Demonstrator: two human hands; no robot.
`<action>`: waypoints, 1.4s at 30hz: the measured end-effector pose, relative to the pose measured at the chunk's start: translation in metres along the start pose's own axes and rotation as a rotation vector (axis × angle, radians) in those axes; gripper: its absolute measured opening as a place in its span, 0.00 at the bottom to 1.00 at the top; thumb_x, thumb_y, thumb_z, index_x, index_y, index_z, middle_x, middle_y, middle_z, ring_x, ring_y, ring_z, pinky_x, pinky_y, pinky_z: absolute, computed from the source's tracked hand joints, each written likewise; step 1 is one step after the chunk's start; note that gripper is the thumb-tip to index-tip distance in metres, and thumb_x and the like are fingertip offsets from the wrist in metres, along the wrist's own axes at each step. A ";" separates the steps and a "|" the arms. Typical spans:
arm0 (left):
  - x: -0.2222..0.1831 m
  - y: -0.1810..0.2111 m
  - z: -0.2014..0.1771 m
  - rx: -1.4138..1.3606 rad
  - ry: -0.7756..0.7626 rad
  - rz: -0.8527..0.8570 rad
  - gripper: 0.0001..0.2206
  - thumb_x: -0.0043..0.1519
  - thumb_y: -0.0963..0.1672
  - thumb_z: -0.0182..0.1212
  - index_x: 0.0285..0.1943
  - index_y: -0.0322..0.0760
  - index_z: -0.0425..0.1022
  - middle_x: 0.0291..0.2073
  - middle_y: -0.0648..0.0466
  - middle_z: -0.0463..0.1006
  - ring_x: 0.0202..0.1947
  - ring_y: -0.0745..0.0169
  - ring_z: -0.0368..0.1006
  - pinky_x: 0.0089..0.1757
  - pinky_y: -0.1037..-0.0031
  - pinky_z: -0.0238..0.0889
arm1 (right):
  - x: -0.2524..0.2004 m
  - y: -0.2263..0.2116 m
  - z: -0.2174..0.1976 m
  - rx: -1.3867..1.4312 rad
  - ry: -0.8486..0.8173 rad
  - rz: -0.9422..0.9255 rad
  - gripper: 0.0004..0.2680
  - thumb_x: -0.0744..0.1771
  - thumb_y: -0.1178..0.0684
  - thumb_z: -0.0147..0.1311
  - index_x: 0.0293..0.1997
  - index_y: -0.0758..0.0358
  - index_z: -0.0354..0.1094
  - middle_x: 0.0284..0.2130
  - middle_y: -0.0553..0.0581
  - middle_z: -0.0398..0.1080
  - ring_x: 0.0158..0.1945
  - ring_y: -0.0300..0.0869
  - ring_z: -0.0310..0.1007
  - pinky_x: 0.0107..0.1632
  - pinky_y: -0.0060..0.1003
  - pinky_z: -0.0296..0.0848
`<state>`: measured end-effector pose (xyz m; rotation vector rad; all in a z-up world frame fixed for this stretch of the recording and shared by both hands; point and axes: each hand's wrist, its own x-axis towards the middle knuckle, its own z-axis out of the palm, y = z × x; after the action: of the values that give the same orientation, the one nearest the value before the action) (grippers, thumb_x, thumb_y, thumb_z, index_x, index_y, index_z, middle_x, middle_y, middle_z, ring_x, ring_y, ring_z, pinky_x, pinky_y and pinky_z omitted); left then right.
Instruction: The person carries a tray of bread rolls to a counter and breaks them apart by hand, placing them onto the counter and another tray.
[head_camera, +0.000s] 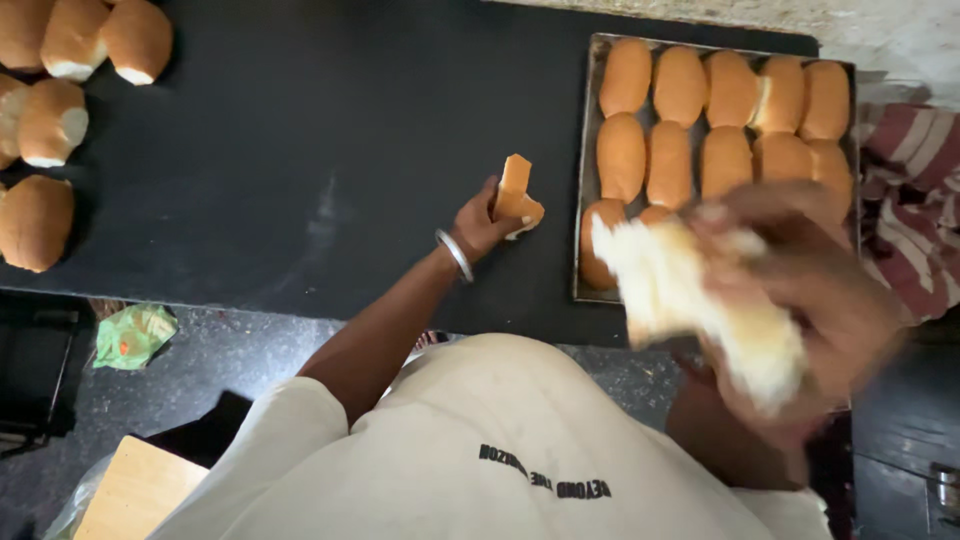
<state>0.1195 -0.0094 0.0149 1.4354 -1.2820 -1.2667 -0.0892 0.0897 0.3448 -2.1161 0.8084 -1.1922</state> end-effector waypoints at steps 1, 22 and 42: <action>0.000 -0.001 0.001 0.000 -0.002 0.003 0.44 0.55 0.50 0.74 0.74 0.26 0.48 0.54 0.40 0.77 0.52 0.51 0.77 0.54 0.64 0.70 | -0.001 -0.006 -0.005 -0.003 -0.001 -0.020 0.13 0.64 0.68 0.53 0.54 0.69 0.67 0.50 0.59 0.69 0.58 0.45 0.69 0.58 0.36 0.71; -0.040 0.014 0.000 0.362 0.536 0.262 0.29 0.58 0.46 0.72 0.67 0.38 0.65 0.64 0.42 0.66 0.67 0.39 0.57 0.64 0.52 0.50 | 0.000 -0.004 -0.049 0.437 0.155 -0.216 0.15 0.67 0.66 0.55 0.59 0.57 0.65 0.39 0.52 0.70 0.42 0.38 0.72 0.45 0.33 0.74; -0.024 0.104 0.112 0.900 -0.050 0.282 0.50 0.50 0.65 0.65 0.74 0.31 0.58 0.73 0.37 0.49 0.74 0.31 0.37 0.64 0.38 0.39 | -0.133 0.247 -0.033 -0.681 -0.179 0.567 0.32 0.64 0.43 0.64 0.70 0.69 0.51 0.53 0.77 0.66 0.56 0.68 0.66 0.57 0.57 0.66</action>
<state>-0.0077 0.0039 0.1015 1.7091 -2.1504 -0.5272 -0.2295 0.0204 0.1092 -2.1963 1.7594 -0.4453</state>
